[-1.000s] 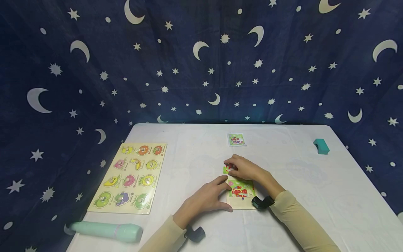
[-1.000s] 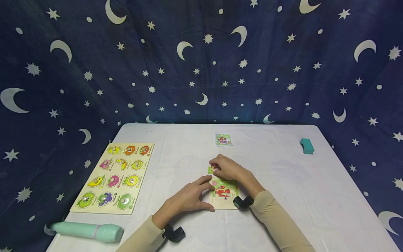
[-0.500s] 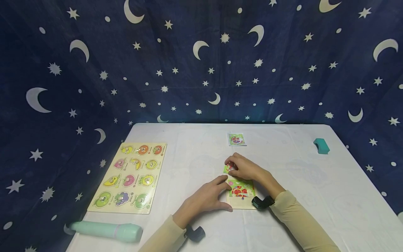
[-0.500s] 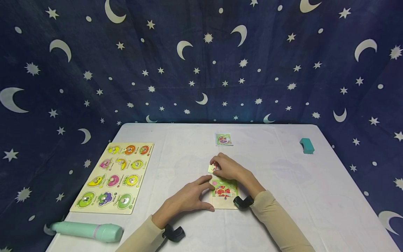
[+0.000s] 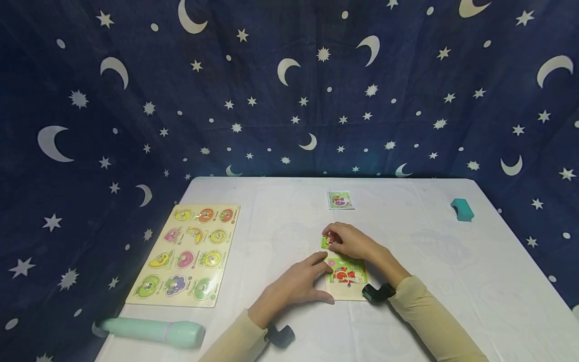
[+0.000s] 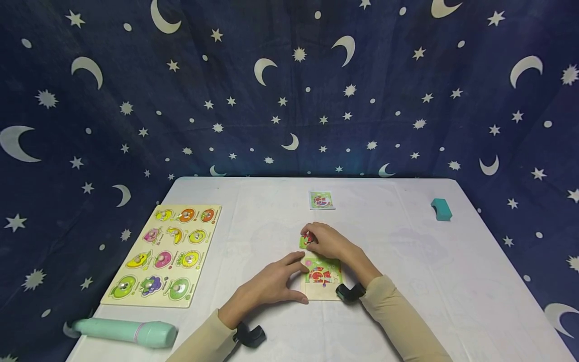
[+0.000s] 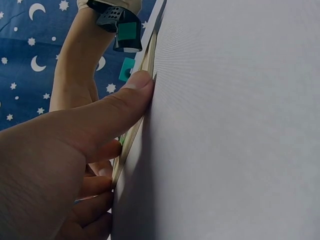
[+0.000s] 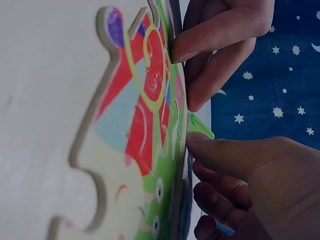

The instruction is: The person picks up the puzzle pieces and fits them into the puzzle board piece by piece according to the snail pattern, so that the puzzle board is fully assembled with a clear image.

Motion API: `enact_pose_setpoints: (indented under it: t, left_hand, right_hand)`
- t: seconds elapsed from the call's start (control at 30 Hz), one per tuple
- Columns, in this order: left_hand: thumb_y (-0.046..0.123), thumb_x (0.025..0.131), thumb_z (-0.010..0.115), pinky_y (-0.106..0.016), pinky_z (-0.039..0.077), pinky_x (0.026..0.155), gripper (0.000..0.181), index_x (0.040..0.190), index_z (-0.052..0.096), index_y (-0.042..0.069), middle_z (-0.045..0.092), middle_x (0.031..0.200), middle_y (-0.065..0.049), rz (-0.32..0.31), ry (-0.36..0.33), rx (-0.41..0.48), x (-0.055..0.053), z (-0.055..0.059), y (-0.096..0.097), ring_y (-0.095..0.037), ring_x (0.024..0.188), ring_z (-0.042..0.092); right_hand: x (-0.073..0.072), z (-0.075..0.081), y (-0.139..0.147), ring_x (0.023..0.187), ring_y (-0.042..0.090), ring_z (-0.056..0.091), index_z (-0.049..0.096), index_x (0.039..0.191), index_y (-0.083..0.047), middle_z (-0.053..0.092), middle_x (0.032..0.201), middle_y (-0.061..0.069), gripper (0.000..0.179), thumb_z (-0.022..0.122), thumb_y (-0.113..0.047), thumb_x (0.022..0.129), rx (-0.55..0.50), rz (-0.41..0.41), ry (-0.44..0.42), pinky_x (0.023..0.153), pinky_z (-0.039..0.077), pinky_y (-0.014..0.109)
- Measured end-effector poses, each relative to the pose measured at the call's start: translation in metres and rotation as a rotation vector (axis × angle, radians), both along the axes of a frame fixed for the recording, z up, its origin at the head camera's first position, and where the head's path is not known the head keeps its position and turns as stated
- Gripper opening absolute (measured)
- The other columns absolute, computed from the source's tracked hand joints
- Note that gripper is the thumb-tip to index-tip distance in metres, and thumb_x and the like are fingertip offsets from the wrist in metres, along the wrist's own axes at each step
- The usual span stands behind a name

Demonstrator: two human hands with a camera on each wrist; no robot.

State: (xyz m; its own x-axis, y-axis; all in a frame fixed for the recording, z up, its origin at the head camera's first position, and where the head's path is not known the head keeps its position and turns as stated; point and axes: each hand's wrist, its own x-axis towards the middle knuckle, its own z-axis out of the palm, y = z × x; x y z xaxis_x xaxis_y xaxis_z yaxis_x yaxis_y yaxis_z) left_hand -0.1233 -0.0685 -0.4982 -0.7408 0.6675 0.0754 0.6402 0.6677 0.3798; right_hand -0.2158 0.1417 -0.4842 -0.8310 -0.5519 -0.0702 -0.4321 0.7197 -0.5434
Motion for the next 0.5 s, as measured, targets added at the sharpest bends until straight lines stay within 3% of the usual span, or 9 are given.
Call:
enact_pose_setpoints:
  t: [0.27,0.5]
  left_hand:
    - [0.063,0.076,0.077,-0.031,0.049,0.107,0.064,0.125,0.064,0.023,0.046,0.153,-0.008,0.0,0.017,-0.001,-0.0003,-0.0016,0.0009,-0.022,0.135,0.054]
    - [0.062,0.076,0.077,-0.032,0.049,0.106,0.064,0.125,0.064,0.022,0.046,0.152,-0.008,-0.006,0.026,0.011,0.0005,-0.0011,-0.0006,-0.022,0.134,0.055]
  right_hand:
    - [0.0036,-0.0006,0.0034,0.084,0.011,0.053,0.066,0.117,-0.012,0.062,0.093,-0.003,0.022,0.066,-0.012,0.095,-0.043,0.013,0.081,0.078,0.047,0.032]
    - [0.0099,0.0046,0.007,0.079,0.008,0.054,0.067,0.116,-0.011,0.064,0.089,-0.005,0.019,0.064,-0.014,0.097,-0.073,-0.012,0.098,0.073,0.048,0.027]
